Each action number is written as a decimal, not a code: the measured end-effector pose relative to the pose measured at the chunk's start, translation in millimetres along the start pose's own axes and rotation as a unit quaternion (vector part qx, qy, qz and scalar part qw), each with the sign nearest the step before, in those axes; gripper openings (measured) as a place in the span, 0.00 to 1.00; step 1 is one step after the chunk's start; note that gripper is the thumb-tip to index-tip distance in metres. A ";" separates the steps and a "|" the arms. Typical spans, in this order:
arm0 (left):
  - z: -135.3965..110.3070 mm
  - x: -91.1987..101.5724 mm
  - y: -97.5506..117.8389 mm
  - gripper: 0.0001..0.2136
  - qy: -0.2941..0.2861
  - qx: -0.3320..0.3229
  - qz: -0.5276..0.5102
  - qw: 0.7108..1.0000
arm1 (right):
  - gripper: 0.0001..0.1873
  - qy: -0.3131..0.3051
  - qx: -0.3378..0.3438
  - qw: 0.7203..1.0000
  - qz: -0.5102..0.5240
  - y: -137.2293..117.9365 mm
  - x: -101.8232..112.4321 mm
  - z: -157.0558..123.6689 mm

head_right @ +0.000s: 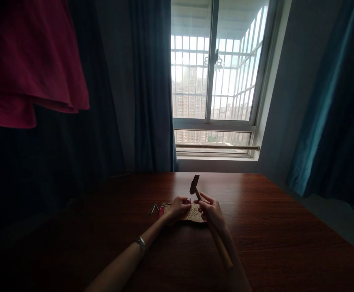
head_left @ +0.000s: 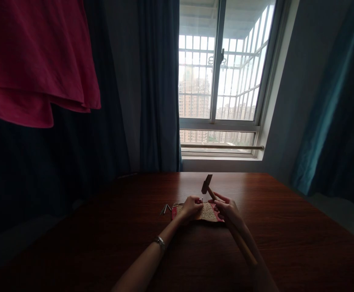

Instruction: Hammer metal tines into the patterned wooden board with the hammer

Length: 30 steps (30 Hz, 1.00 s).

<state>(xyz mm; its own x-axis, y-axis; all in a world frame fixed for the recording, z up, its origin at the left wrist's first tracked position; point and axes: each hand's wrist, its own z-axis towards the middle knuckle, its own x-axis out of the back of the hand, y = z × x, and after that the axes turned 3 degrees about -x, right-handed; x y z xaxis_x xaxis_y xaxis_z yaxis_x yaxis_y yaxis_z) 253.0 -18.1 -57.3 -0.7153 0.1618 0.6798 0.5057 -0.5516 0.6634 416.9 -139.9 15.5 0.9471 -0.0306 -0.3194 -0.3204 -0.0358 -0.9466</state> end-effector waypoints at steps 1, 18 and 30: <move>0.0 -0.1 -0.1 0.11 0.001 0.001 0.000 1.000 | 0.33 0.000 0.003 1.000 0.001 -1.3 -0.6 -1.0; 0.3 -1.3 -1.0 0.12 -0.005 0.009 -0.017 1.000 | 0.32 -0.013 -0.022 1.000 -0.017 1.1 1.1 -2.1; 0.9 -2.0 -1.4 0.11 0.007 0.015 -0.008 1.000 | 0.34 -0.019 -0.009 1.000 0.006 3.7 2.1 -1.4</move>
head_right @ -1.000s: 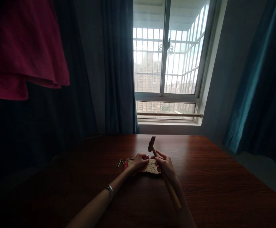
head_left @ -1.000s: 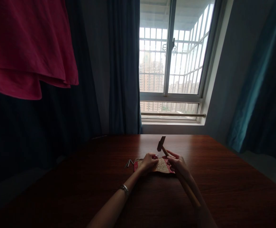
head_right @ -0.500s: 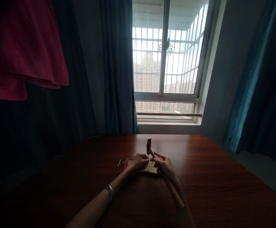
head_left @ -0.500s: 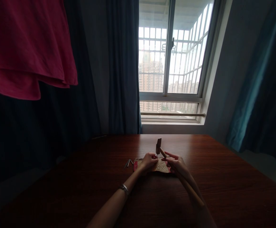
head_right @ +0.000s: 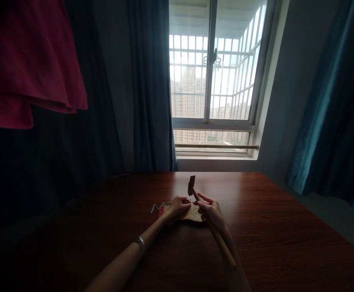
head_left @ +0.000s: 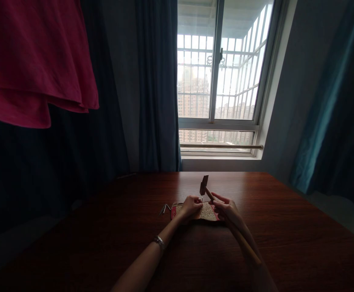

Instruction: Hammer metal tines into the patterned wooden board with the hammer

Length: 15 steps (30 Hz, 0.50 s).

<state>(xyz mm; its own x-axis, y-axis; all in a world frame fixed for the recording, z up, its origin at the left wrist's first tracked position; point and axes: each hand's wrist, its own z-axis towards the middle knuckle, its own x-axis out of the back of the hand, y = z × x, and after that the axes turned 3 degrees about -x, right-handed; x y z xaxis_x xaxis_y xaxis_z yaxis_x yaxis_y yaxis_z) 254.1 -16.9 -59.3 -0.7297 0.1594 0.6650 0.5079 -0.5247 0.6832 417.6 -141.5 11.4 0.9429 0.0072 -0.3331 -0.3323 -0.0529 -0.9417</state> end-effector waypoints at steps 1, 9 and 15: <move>0.0 -0.2 -0.2 0.11 0.001 -0.001 0.001 1.000 | 0.34 0.000 -0.002 1.000 0.001 -0.2 -0.3 0.0; -0.4 -1.4 -2.6 0.11 0.003 -0.022 -0.005 1.000 | 0.33 0.012 0.007 1.000 0.011 -3.6 -2.5 -2.7; 0.0 -1.2 -2.0 0.11 0.001 -0.020 0.007 1.000 | 0.33 0.020 -0.010 1.000 -0.002 -0.5 -3.7 -0.8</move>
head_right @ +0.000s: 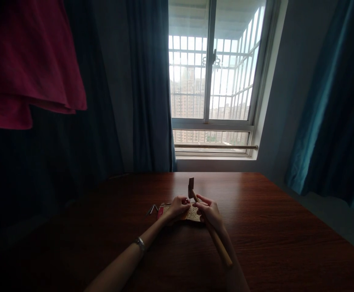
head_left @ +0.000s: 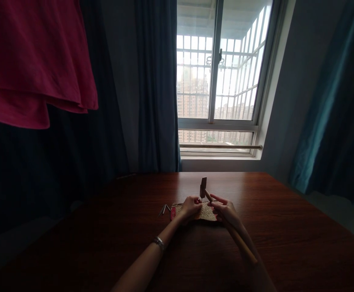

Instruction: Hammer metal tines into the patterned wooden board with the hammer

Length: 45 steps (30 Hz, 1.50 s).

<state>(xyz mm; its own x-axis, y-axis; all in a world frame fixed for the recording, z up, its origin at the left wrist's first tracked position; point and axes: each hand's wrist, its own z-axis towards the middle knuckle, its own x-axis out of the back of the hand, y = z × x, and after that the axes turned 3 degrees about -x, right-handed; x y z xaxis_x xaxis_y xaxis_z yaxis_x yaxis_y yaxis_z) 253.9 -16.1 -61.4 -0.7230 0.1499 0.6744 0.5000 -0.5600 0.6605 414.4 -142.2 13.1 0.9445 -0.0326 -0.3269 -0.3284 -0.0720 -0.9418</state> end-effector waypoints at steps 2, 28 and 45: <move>-0.6 -0.2 0.5 0.11 0.003 -0.007 0.004 1.000 | 0.34 0.009 0.010 1.000 0.007 0.1 0.4 -0.2; -2.3 1.6 4.9 0.12 0.011 -0.017 0.019 1.000 | 0.37 -0.010 0.007 1.000 0.009 7.0 2.4 5.4; -1.7 3.5 6.2 0.11 0.018 -0.010 0.017 1.000 | 0.35 -0.014 0.017 1.000 0.004 3.4 -2.7 0.2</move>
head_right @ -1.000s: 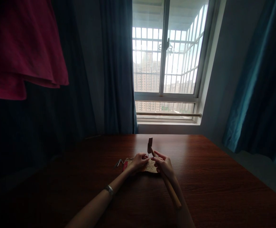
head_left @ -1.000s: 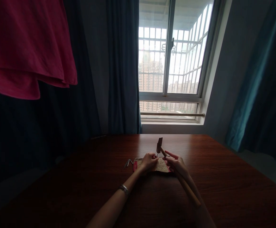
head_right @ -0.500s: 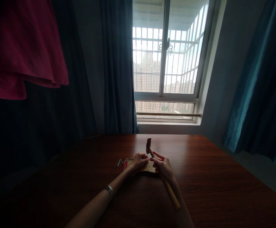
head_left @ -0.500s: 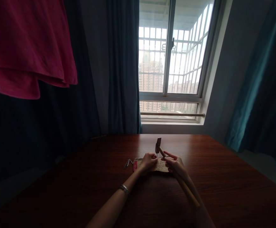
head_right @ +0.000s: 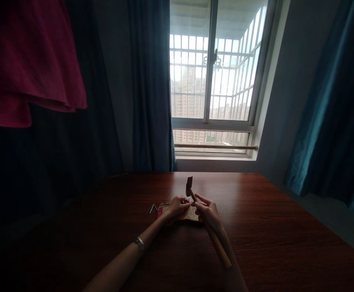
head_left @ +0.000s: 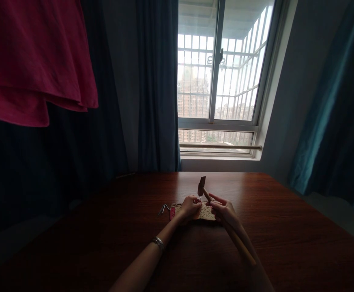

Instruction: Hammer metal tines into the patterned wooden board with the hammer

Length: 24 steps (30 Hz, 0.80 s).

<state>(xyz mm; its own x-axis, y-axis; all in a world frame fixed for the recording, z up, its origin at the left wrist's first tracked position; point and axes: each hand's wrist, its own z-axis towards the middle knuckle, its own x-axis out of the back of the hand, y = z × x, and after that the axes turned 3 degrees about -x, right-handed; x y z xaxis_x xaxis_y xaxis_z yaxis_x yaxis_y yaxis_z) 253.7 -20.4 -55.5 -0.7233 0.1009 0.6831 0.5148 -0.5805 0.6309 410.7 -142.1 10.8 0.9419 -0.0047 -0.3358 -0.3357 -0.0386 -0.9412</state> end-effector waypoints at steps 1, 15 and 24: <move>0.3 0.4 -0.1 0.11 -0.001 0.002 -0.005 1.000 | 0.35 0.000 -0.004 1.000 -0.006 -0.1 -0.9 -0.5; -2.1 3.2 5.0 0.12 -0.013 0.018 -0.048 0.999 | 0.35 0.022 0.001 1.000 -0.019 1.3 -1.5 1.2; 0.4 1.2 2.1 0.12 -0.019 0.037 -0.046 0.998 | 0.35 0.028 -0.005 1.000 -0.010 -0.2 0.2 1.5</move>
<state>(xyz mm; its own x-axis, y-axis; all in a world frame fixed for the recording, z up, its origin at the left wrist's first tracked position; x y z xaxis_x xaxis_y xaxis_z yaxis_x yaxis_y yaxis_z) 254.1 -21.2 -53.1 -0.7515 0.1829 0.6338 0.4811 -0.5055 0.7163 411.0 -140.6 10.9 0.9475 -0.0596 -0.3142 -0.3172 -0.0491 -0.9471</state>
